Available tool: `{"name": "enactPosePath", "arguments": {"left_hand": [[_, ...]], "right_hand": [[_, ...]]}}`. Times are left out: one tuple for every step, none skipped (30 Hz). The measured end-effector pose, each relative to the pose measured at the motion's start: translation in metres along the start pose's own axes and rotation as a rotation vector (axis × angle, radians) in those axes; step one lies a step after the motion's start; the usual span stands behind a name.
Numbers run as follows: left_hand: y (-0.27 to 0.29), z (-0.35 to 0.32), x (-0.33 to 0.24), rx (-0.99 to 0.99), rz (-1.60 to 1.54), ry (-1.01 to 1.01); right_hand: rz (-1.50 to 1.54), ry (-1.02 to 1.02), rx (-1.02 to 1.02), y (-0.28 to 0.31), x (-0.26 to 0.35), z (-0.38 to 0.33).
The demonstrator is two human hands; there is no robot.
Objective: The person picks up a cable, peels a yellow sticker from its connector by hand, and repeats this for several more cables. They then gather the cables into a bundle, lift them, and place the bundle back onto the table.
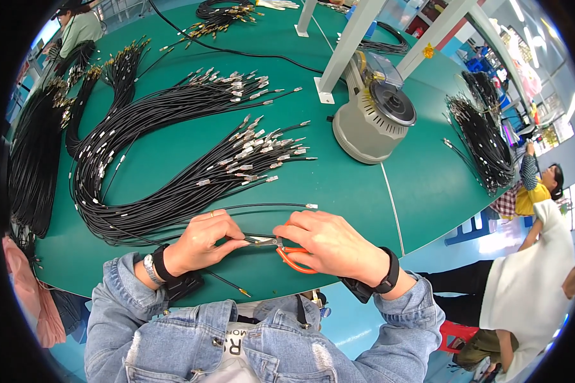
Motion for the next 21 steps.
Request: {"name": "enactPosePath", "arguments": {"left_hand": [[0.0, 0.0002, 0.0003, -0.004, -0.002, -0.006], [-0.0004, 0.0002, 0.0007, -0.003, -0.002, -0.006], [-0.0008, -0.0001, 0.0009, -0.012, -0.001, -0.014], [-0.0014, -0.0004, 0.0009, -0.02, 0.001, -0.023], [-0.0021, -0.0005, 0.0005, -0.028, 0.001, -0.031], [-0.0013, -0.001, 0.0004, -0.031, 0.003, -0.032], [-0.0003, -0.0015, 0.0003, -0.041, 0.01, -0.03], [0.0005, -0.0019, 0.0002, -0.052, 0.017, -0.027], [0.0011, -0.0025, 0.0002, -0.062, 0.024, -0.025], [0.0015, -0.0032, 0.0002, -0.063, 0.024, -0.025], [0.001, -0.0027, 0.0002, -0.065, 0.026, -0.025], [0.0006, -0.0024, 0.0002, -0.068, 0.028, -0.025], [0.0004, -0.002, 0.0002, -0.071, 0.029, -0.025], [0.0003, -0.0017, 0.0003, -0.07, 0.03, -0.026], [0.0004, -0.0013, 0.0003, -0.073, 0.029, -0.026], [0.0001, -0.0016, 0.0005, -0.078, 0.028, -0.025], [0.0, -0.0019, 0.0007, -0.082, 0.028, -0.024], [0.0001, -0.002, 0.001, -0.082, 0.028, -0.024], [0.0004, -0.0022, 0.0018, -0.083, 0.027, -0.013], [0.0009, -0.0023, 0.0026, -0.085, 0.025, -0.002], [0.001, -0.0024, 0.0031, -0.086, 0.023, 0.009]], "right_hand": [[-0.002, 0.006, -0.005, 0.0003, -0.0001, 0.0001], [-0.002, 0.006, -0.006, 0.0003, -0.0004, -0.0001], [0.002, 0.005, -0.004, 0.0, -0.0009, -0.0007], [0.007, 0.005, -0.003, -0.0004, -0.0015, -0.0016], [0.011, 0.004, -0.002, -0.0009, -0.0022, -0.0028], [0.01, 0.006, -0.001, -0.0011, -0.0021, -0.0019], [0.012, 0.009, -0.006, -0.0013, -0.0019, -0.0015], [0.015, 0.011, -0.01, -0.0016, -0.0017, -0.0011], [0.017, 0.013, -0.015, -0.002, -0.0016, -0.0007], [0.017, 0.014, -0.014, -0.0027, -0.0015, -0.0001], [0.025, 0.015, -0.025, -0.0029, -0.0021, -0.0006], [0.033, 0.015, -0.035, -0.003, -0.0027, -0.001], [0.041, 0.016, -0.046, -0.0031, -0.0031, -0.0013], [0.041, 0.016, -0.047, -0.0032, -0.0034, -0.0017], [0.043, 0.005, -0.048, -0.0033, -0.004, -0.0019], [0.047, -0.005, -0.047, -0.0039, -0.0045, -0.0025], [0.05, -0.015, -0.047, -0.0041, -0.005, -0.0029], [0.05, -0.014, -0.047, -0.0039, -0.005, -0.003], [0.107, -0.056, -0.06, -0.003, -0.0062, -0.0031], [0.164, -0.098, -0.074, -0.0021, -0.0074, -0.0033], [0.221, -0.141, -0.088, -0.0014, -0.0089, -0.0041]]}}
Point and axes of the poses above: each hand's wrist, its own z-axis towards the middle knuckle, its own y-axis out of the back of the hand, x = y × z, the point moved 3 cm from there along z, towards the middle knuckle, and after that the axes turned 10 degrees about -z, right-handed, at the moved point
